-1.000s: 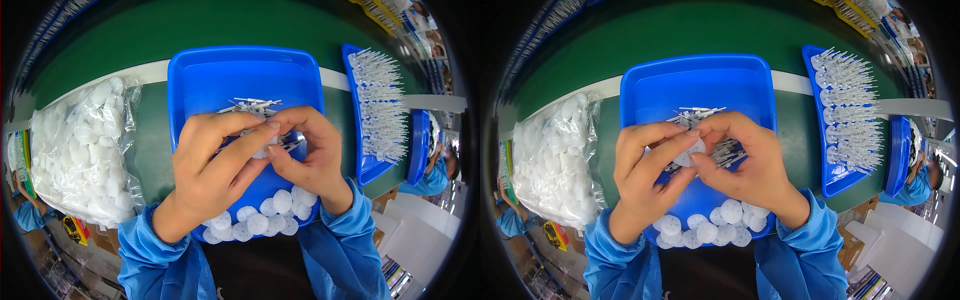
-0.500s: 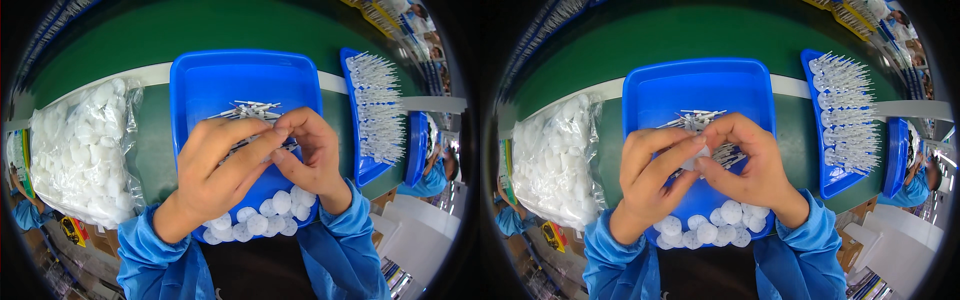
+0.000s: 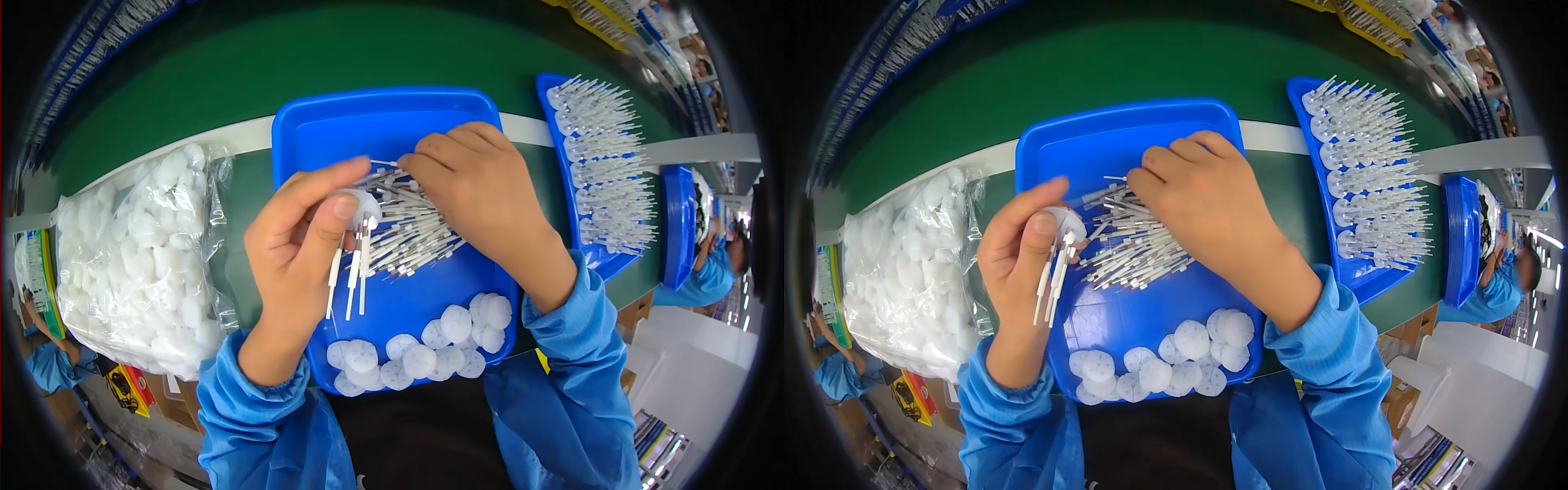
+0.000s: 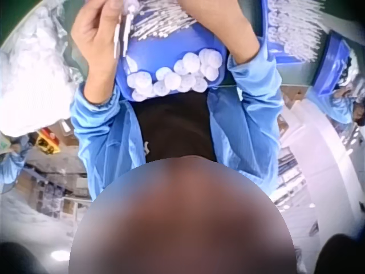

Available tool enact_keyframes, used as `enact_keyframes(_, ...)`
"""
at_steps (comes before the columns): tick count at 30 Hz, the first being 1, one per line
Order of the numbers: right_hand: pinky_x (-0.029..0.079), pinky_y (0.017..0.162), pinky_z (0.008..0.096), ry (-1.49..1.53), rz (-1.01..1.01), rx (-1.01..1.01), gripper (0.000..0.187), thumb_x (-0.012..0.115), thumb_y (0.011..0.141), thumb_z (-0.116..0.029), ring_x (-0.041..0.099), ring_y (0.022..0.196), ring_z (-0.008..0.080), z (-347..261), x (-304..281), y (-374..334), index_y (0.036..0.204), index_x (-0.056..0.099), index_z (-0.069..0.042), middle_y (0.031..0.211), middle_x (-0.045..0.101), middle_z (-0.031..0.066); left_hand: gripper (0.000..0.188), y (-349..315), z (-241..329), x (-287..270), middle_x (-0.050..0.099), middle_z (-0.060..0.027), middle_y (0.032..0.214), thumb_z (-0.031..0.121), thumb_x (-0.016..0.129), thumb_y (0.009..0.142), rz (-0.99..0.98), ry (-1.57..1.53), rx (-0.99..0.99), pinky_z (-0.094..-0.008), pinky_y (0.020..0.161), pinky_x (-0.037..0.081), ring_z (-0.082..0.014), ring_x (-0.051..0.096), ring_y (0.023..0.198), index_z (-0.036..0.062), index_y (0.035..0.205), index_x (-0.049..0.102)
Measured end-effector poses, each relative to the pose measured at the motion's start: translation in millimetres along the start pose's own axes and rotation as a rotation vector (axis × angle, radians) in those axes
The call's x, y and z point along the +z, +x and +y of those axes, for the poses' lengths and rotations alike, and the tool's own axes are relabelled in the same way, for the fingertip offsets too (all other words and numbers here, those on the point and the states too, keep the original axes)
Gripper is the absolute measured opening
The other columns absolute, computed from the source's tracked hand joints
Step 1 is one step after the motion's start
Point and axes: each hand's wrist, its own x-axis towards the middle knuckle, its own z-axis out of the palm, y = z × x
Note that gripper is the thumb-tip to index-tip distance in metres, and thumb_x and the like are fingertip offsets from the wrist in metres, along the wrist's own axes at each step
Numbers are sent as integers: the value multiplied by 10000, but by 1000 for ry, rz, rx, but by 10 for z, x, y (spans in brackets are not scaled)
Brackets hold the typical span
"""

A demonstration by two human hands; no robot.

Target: The person inserts wooden sticks into white cotton pads and places the assembled items into a blue tray. The person repeats this process continuously, handling the cotton pads and sticks by hand.

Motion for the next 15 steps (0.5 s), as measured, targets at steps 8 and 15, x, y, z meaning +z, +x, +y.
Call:
enact_keyframes(8, 544, 949, 405, 264, 33, 296, 171, 827, 802, -60, 735, 872, 238, -29, -385, -116, 966, 801, -97, 943, 778, 45, 380, 64, -21, 133, 674, -73, 1216, -47, 607, 1034, 59, 33, 88, -224, 755, 542, -98, 648, 1007, 20, 1387, 729)
enact_keyframes(15, 569, 787, 371, 575, 183, 230, 270, 844, 777, -11, 742, 758, 230, -240, -261, -114, 1030, 832, -104, 828, 774, 50, 344, 11, -83, 100, 769, -103, 1212, -13, 678, 1022, 1, 25, 13, -227, 753, 562, -93, 680, 980, 14, 1358, 745)
